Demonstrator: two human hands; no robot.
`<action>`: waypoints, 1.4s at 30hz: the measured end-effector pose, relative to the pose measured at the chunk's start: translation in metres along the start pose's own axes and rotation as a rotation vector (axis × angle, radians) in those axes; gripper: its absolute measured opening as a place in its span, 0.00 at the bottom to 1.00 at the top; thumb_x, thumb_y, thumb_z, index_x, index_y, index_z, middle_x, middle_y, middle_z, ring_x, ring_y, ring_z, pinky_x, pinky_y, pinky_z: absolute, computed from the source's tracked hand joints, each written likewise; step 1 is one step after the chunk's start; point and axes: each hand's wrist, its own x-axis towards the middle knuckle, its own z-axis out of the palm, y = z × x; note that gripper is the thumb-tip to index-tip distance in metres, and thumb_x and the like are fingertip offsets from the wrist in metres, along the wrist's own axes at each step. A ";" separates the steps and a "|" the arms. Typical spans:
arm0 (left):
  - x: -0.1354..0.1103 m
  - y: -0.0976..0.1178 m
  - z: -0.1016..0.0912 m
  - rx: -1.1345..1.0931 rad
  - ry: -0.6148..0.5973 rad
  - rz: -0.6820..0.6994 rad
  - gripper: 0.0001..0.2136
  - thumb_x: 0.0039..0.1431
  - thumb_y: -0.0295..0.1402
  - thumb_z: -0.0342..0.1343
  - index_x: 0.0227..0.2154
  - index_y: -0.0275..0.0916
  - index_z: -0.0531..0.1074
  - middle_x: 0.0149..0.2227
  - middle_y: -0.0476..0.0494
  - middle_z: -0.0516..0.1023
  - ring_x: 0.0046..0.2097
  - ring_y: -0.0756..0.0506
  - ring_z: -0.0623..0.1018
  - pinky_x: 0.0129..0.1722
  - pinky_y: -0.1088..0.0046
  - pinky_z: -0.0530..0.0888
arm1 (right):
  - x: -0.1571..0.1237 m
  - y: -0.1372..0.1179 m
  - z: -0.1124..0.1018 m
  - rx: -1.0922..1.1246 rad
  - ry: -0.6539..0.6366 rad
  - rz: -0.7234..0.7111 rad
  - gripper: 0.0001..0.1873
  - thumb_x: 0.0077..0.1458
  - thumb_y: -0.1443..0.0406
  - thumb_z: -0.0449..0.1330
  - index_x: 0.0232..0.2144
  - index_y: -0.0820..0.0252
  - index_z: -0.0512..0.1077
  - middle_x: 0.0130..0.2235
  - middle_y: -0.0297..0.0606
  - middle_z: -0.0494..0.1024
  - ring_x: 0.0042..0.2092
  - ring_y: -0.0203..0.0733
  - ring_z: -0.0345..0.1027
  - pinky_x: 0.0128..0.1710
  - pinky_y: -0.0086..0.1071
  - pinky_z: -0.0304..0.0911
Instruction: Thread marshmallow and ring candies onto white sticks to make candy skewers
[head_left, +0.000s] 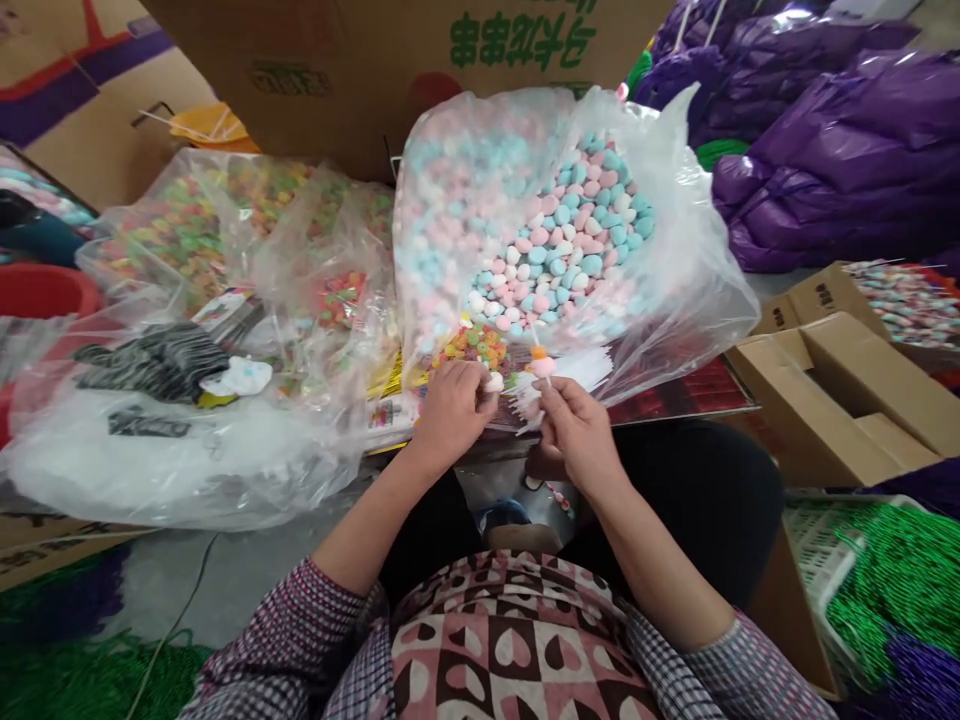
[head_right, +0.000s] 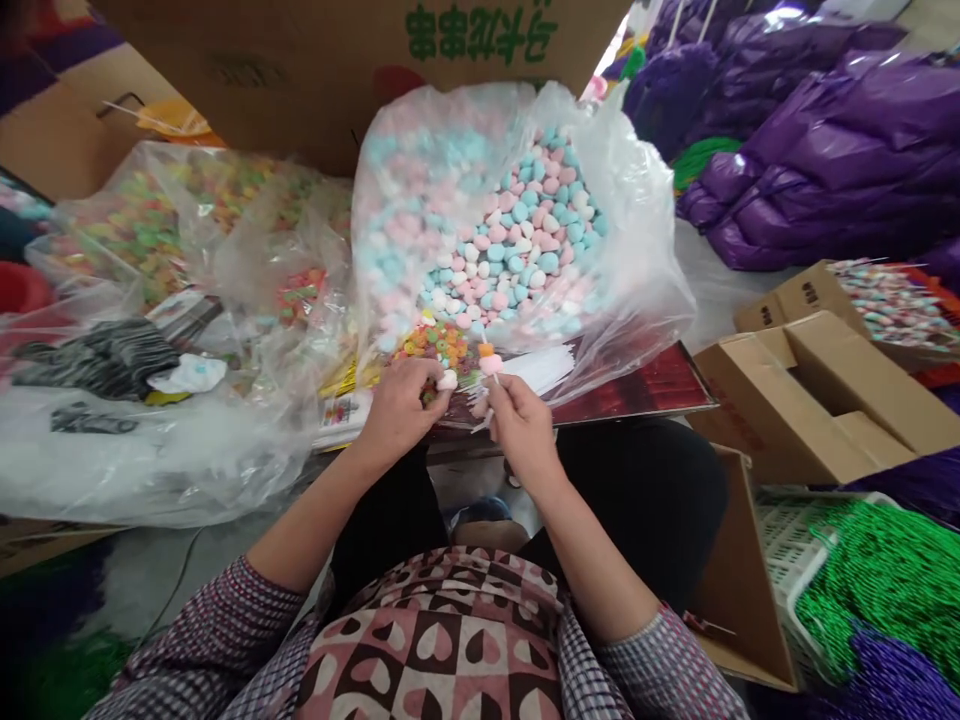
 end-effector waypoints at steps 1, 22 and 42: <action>0.001 0.000 -0.002 -0.153 0.027 -0.098 0.04 0.55 0.31 0.57 0.33 0.38 0.71 0.41 0.40 0.79 0.46 0.41 0.76 0.48 0.61 0.69 | -0.006 -0.003 -0.004 0.011 -0.022 0.035 0.18 0.54 0.50 0.62 0.37 0.58 0.71 0.23 0.28 0.73 0.16 0.28 0.50 0.16 0.25 0.46; -0.002 0.015 0.006 -1.483 0.089 -0.724 0.17 0.36 0.33 0.73 0.33 0.38 0.77 0.32 0.50 0.78 0.30 0.54 0.74 0.32 0.75 0.70 | -0.049 -0.007 -0.026 -0.390 -0.234 0.108 0.22 0.58 0.50 0.57 0.41 0.58 0.79 0.14 0.26 0.60 0.18 0.36 0.56 0.22 0.30 0.58; -0.007 0.011 0.020 -1.114 0.154 -0.576 0.15 0.46 0.41 0.67 0.34 0.39 0.75 0.34 0.51 0.79 0.29 0.54 0.73 0.33 0.75 0.71 | -0.049 -0.018 -0.031 -0.452 -0.237 0.119 0.18 0.57 0.52 0.59 0.37 0.57 0.82 0.15 0.29 0.60 0.18 0.33 0.51 0.16 0.28 0.45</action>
